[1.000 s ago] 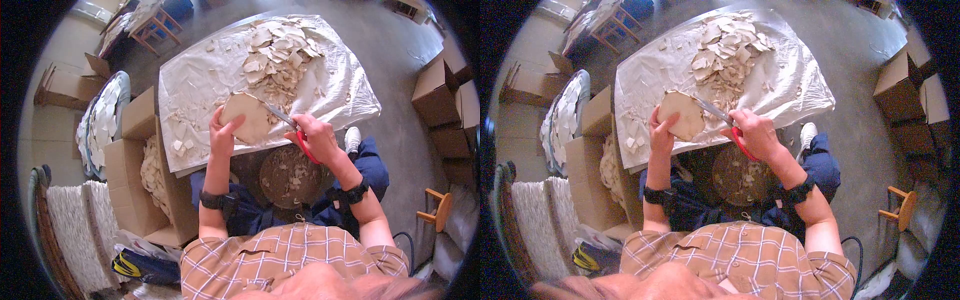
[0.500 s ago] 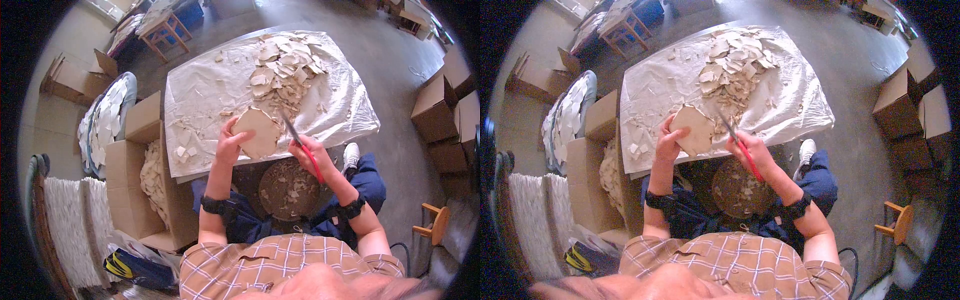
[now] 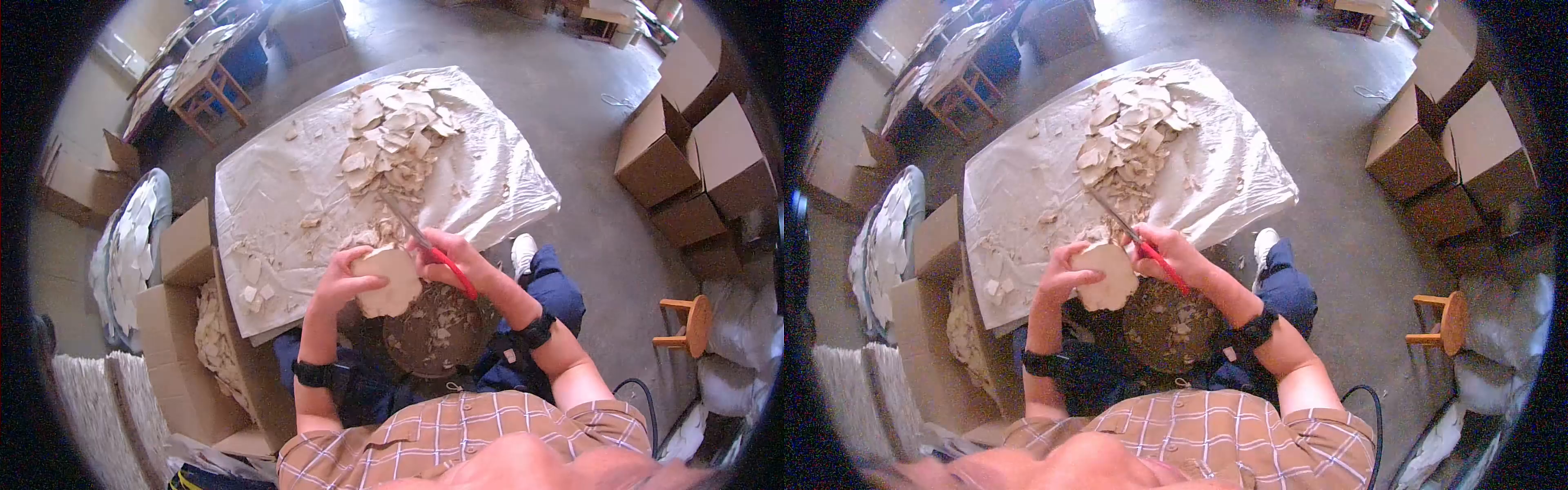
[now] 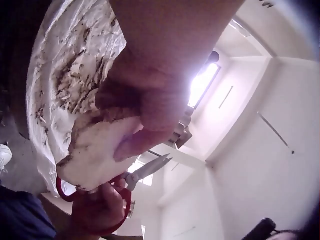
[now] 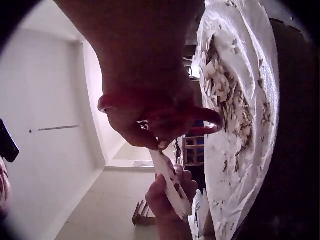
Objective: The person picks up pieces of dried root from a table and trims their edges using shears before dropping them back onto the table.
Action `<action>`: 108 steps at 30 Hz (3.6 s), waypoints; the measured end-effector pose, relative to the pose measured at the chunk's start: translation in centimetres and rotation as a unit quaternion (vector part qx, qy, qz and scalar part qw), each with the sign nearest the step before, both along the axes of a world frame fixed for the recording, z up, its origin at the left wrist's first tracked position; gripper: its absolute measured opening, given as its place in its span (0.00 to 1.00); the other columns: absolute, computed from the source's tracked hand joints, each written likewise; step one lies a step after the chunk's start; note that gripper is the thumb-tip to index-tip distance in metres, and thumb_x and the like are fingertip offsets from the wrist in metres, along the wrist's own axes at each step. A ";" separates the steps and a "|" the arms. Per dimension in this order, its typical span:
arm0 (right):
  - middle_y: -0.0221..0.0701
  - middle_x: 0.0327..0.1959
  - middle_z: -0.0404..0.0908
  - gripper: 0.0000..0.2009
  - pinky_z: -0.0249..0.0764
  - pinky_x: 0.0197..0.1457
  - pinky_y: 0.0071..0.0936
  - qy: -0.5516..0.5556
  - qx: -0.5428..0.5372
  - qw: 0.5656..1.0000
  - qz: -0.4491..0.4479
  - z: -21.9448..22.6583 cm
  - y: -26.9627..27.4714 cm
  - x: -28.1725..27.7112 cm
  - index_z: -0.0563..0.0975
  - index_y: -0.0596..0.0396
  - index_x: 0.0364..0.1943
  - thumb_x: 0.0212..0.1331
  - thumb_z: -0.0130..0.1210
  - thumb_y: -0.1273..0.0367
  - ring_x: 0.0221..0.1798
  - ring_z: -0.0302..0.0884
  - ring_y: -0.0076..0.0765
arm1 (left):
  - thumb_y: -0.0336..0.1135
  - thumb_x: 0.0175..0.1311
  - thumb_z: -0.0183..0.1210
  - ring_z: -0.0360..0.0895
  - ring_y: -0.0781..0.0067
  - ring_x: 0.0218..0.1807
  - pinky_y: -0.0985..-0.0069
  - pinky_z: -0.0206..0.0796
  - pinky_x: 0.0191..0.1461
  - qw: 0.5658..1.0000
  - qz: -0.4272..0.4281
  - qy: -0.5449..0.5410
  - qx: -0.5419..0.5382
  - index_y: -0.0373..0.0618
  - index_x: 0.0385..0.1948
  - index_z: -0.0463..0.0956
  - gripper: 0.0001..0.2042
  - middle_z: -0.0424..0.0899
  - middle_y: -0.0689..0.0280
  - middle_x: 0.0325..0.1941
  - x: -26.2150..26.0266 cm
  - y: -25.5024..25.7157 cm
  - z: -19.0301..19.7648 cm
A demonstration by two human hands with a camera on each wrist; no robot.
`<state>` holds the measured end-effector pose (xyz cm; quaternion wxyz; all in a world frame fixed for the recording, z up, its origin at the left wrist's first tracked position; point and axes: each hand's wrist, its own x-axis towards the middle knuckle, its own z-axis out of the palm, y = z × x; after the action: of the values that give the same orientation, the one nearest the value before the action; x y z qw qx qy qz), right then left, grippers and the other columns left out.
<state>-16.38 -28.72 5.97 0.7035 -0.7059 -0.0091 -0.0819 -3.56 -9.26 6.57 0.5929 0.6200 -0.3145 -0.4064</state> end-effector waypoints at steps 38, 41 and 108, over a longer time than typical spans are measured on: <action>0.37 0.25 0.75 0.17 0.70 0.28 0.35 -0.081 -0.435 0.892 -0.097 -0.1 0.9 0.1 0.72 0.53 0.37 0.46 0.60 0.61 0.28 0.75 0.46 | 0.32 0.49 0.61 0.74 0.84 0.30 0.83 0.67 0.35 0.990 0.090 -0.095 0.054 0.38 0.31 0.77 0.09 0.80 0.69 0.28 0.9 2.3 2.0; 0.37 0.21 0.75 0.16 0.69 0.28 0.35 -0.025 -0.384 0.915 -0.117 -0.4 1.4 -0.1 0.72 0.55 0.35 0.48 0.60 0.59 0.27 0.75 0.49 | 0.31 0.50 0.62 0.75 0.84 0.30 0.84 0.68 0.34 0.992 0.091 -0.060 0.060 0.36 0.35 0.77 0.12 0.80 0.69 0.30 0.8 1.8 1.6; 0.45 0.21 0.74 0.19 0.69 0.28 0.42 0.018 -0.305 0.945 -0.116 -3.1 2.1 -0.8 0.69 0.57 0.35 0.51 0.56 0.55 0.27 0.74 0.55 | 0.29 0.53 0.60 0.77 0.79 0.30 0.81 0.69 0.34 0.927 0.249 0.205 -0.193 0.44 0.33 0.74 0.06 0.80 0.68 0.30 -0.3 -1.8 -2.2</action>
<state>-17.21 -26.61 2.89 0.4404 -0.8842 0.0607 -0.1433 -3.86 -11.04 4.41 0.8348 0.4551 -0.0933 -0.2954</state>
